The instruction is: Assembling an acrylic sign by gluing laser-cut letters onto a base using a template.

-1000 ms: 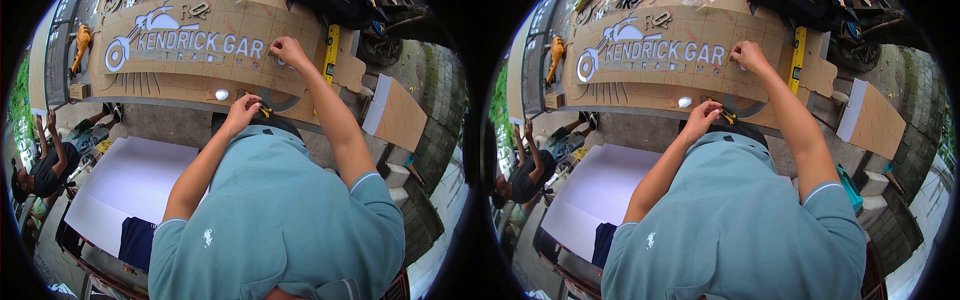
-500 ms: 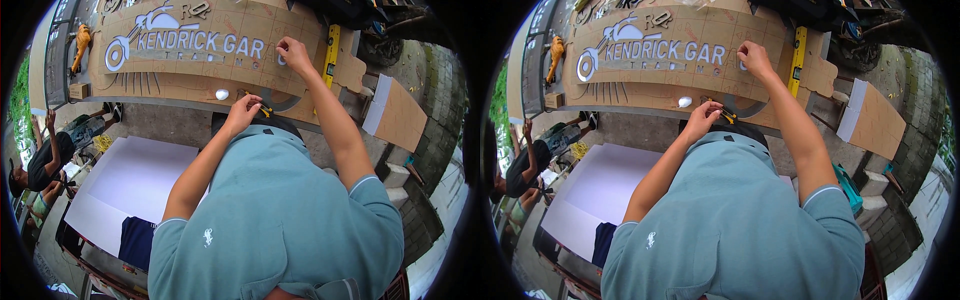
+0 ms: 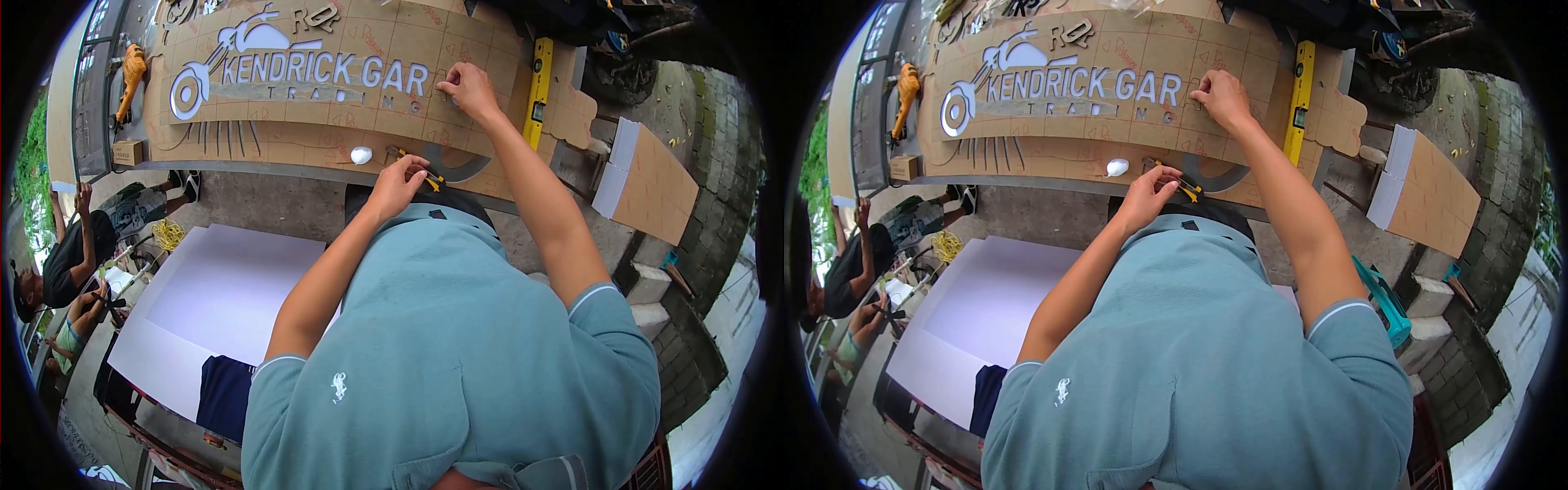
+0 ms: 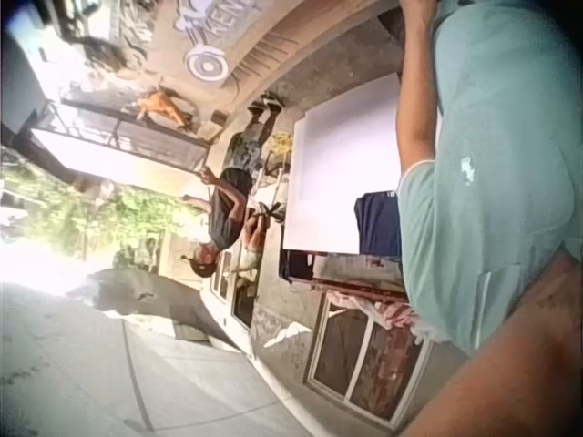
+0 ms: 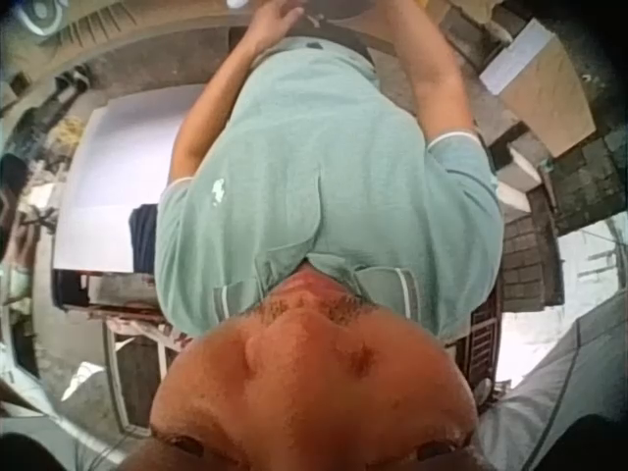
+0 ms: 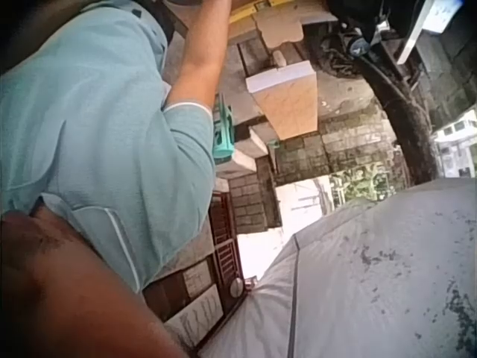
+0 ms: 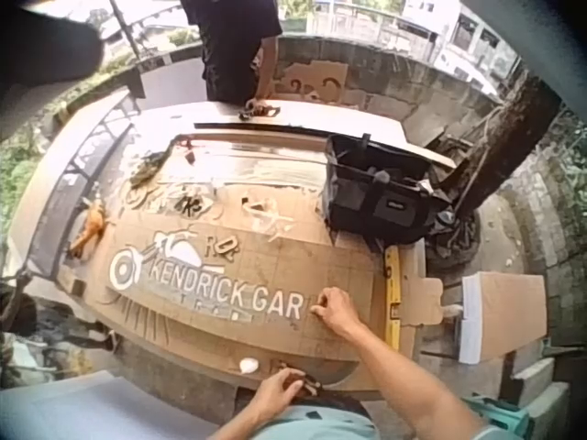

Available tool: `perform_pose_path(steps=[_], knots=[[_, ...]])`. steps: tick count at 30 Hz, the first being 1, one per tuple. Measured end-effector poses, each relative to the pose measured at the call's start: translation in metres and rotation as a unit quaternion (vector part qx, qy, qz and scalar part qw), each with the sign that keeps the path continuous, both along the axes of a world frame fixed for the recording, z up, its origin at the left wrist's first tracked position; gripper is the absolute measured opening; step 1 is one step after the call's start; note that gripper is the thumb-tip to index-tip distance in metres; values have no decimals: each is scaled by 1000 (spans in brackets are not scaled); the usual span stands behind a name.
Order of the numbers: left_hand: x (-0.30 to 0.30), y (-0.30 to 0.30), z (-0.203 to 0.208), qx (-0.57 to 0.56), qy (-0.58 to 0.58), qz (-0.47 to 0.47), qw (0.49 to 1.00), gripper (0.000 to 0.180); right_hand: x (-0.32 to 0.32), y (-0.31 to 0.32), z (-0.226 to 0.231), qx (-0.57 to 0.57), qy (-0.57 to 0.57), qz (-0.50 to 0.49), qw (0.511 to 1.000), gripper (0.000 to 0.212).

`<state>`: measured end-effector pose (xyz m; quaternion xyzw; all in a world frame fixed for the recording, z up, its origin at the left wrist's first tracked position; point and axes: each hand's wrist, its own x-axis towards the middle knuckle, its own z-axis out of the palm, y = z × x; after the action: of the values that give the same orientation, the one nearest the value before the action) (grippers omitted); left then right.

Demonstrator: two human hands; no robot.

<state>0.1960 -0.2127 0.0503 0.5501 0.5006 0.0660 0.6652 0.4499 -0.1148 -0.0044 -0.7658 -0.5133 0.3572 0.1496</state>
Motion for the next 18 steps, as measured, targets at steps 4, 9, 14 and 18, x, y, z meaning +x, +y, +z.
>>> perform_pose_path(steps=[4, 9, 14, 18], knots=[[0, 2, 2, 4, 2, 1, 1000, 23, 2, -4, 0, 14, 15, -8, 1000, 29], [3, 5, -2, 60, 8, -21, 998, 24, 2, -17, 2, 27, 20, -8, 999, 28], [17, 12, -10, 127, -1, -31, 991, 26, -2, -17, 1, 37, 13, -11, 999, 28], [30, 26, -10, 263, 88, -87, 957, 39, -3, -13, 5, 15, 12, -23, 1000, 28]])
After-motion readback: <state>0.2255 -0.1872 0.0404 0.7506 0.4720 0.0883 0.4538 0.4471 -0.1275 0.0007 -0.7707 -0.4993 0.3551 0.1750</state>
